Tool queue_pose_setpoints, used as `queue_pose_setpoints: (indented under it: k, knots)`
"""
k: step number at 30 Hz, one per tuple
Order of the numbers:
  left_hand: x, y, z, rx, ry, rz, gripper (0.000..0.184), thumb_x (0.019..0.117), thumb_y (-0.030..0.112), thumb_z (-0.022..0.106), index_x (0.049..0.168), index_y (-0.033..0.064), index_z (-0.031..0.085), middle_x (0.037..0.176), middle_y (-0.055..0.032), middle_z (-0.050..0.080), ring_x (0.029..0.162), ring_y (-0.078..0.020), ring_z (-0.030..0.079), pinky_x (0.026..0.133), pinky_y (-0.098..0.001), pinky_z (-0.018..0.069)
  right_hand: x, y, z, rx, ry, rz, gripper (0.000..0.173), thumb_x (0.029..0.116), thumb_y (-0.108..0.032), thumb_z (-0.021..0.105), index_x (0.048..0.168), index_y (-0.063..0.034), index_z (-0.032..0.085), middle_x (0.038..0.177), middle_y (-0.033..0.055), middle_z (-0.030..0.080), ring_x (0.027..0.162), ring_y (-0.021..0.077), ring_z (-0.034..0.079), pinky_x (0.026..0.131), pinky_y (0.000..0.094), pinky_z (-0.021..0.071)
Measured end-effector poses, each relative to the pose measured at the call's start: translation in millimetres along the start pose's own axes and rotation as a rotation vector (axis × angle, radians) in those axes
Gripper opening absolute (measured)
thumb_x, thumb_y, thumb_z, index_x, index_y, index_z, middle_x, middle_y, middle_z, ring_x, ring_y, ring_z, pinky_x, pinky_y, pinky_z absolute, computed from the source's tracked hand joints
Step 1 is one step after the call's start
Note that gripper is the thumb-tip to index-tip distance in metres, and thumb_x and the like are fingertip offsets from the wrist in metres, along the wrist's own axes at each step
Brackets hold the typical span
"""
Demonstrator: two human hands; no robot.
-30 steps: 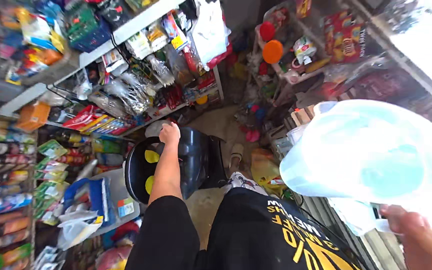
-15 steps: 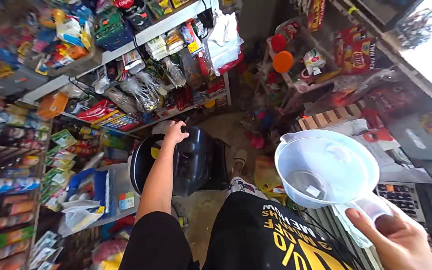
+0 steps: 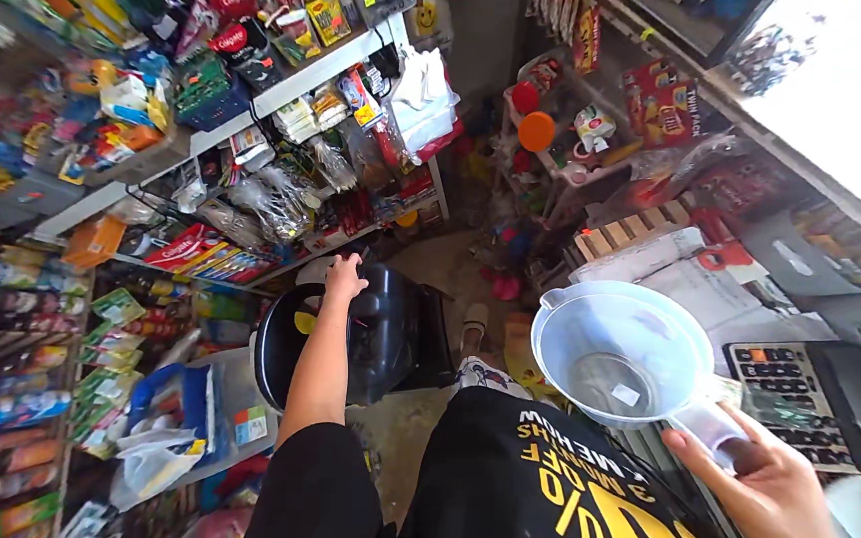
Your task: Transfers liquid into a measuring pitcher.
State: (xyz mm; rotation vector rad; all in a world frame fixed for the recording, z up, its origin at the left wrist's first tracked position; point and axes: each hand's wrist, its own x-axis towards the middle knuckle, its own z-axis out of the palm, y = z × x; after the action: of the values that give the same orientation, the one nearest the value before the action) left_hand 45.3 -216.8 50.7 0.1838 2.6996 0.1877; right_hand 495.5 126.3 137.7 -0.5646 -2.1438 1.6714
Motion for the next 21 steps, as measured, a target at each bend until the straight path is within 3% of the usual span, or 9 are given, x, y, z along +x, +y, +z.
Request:
queue_pose_setpoints:
  k: [2, 4, 8, 12, 14, 15, 17, 19, 21]
  knots:
    - [-0.9, 2.5, -3.6, 0.041, -0.012, -0.079, 0.071, 0.0839, 0.019, 0.085, 0.145, 0.0056, 0.051, 0.139, -0.0376, 0.05, 0.126, -0.0562, 0.052, 0.1, -0.0692, 0.0453, -2.1, -0.4, -0.3, -0.022, -0.003, -0.01, 0.026, 0.086, -0.03, 0.079, 0.104, -0.0192, 0.064, 0.089, -0.0202, 0.071, 0.08, -0.0072, 0.067, 0.073, 0.0157, 0.0583]
    - [-3.5, 6.2, -9.8, 0.1, -0.015, -0.173, 0.075, 0.0855, 0.029, 0.084, 0.144, -0.0021, 0.049, 0.131, -0.0343, 0.059, 0.123, -0.0512, 0.058, 0.099, -0.0664, 0.0481, -4.7, -0.6, 0.1, -0.04, -0.005, -0.007, 0.027, 0.0856, -0.033, 0.08, 0.103, -0.0182, 0.064, 0.088, -0.0193, 0.071, 0.079, -0.0071, 0.067, 0.072, 0.016, 0.0586]
    - [-5.2, 8.1, -12.1, 0.017, 0.075, -0.339, 0.07, 0.0952, 0.059, 0.062, 0.111, -0.009, 0.07, 0.12, -0.0327, 0.066, 0.117, -0.0468, 0.064, 0.095, -0.067, 0.0485, -8.5, 0.0, -4.9, -0.114, 0.0, -0.031, 0.038, 0.0862, -0.047, 0.077, 0.099, -0.0137, 0.063, 0.084, -0.0184, 0.067, 0.078, -0.0111, 0.063, 0.07, 0.0129, 0.0553]
    - [-9.2, 0.6, -13.4, -0.067, 0.157, -0.42, 0.083, 0.0977, 0.07, 0.047, 0.104, -0.0083, 0.071, 0.117, -0.0327, 0.067, 0.118, -0.0474, 0.063, 0.094, -0.0669, 0.0476, -14.6, -1.2, -11.3, -0.099, 0.061, -0.062, 0.04, 0.0903, -0.057, 0.07, 0.092, -0.0183, 0.063, 0.079, -0.0227, 0.063, 0.073, -0.0152, 0.058, 0.065, 0.0095, 0.0505]
    - [-13.7, -0.6, -15.2, -0.236, 0.216, -0.303, 0.084, 0.0979, 0.07, 0.047, 0.107, -0.0108, 0.068, 0.114, -0.0359, 0.065, 0.115, -0.0512, 0.062, 0.094, -0.0695, 0.0464, -18.4, 1.1, -16.8, -0.05, 0.126, -0.079, 0.033, 0.0934, -0.056, 0.067, 0.089, -0.0235, 0.064, 0.077, -0.0249, 0.063, 0.07, -0.0151, 0.058, 0.063, 0.0092, 0.0494]
    - [-15.2, 2.9, -15.5, -0.374, 0.244, -0.204, 0.082, 0.0984, 0.067, 0.05, 0.115, -0.011, 0.066, 0.114, -0.0354, 0.066, 0.111, -0.0502, 0.064, 0.095, -0.0681, 0.0474, -19.9, 0.6, -19.1, -0.026, 0.16, -0.083, 0.029, 0.0946, -0.053, 0.068, 0.088, -0.0254, 0.065, 0.076, -0.026, 0.062, 0.069, -0.0154, 0.057, 0.062, 0.0083, 0.0485]
    - [-22.0, 27.4, -15.8, -0.731, 0.226, 0.032, 0.069, 0.0998, 0.055, 0.059, 0.134, -0.0052, 0.055, 0.119, -0.0258, 0.065, 0.102, -0.034, 0.068, 0.092, -0.0517, 0.055, -21.4, -7.8, -22.1, 0.019, 0.215, -0.044, 0.016, 0.094, -0.041, 0.072, 0.085, -0.0289, 0.067, 0.074, -0.0265, 0.063, 0.065, -0.014, 0.056, 0.059, 0.0081, 0.0472]
    - [-31.5, 81.4, -17.1, -1.069, 0.124, 0.315, 0.057, 0.0984, 0.034, 0.066, 0.141, 0.0022, 0.044, 0.124, -0.0119, 0.06, 0.102, -0.0164, 0.065, 0.091, -0.0366, 0.0557, -23.2, -16.2, -26.8, 0.035, 0.264, 0.029, 0.016, 0.0907, -0.029, 0.074, 0.077, -0.0286, 0.065, 0.068, -0.0237, 0.062, 0.059, -0.0108, 0.055, 0.054, 0.0101, 0.0457]
    - [-39.9, 153.3, -12.8, -1.238, -0.017, 0.554, 0.062, 0.0911, 0.023, 0.071, 0.144, 0.0086, 0.041, 0.13, -0.0056, 0.059, 0.111, -0.0125, 0.062, 0.097, -0.0345, 0.0543, -29.7, -19.9, -32.7, 0.004, 0.323, 0.095, 0.023, 0.0896, -0.029, 0.076, 0.072, -0.0277, 0.062, 0.064, -0.0215, 0.059, 0.056, -0.0093, 0.053, 0.052, 0.0114, 0.0444]
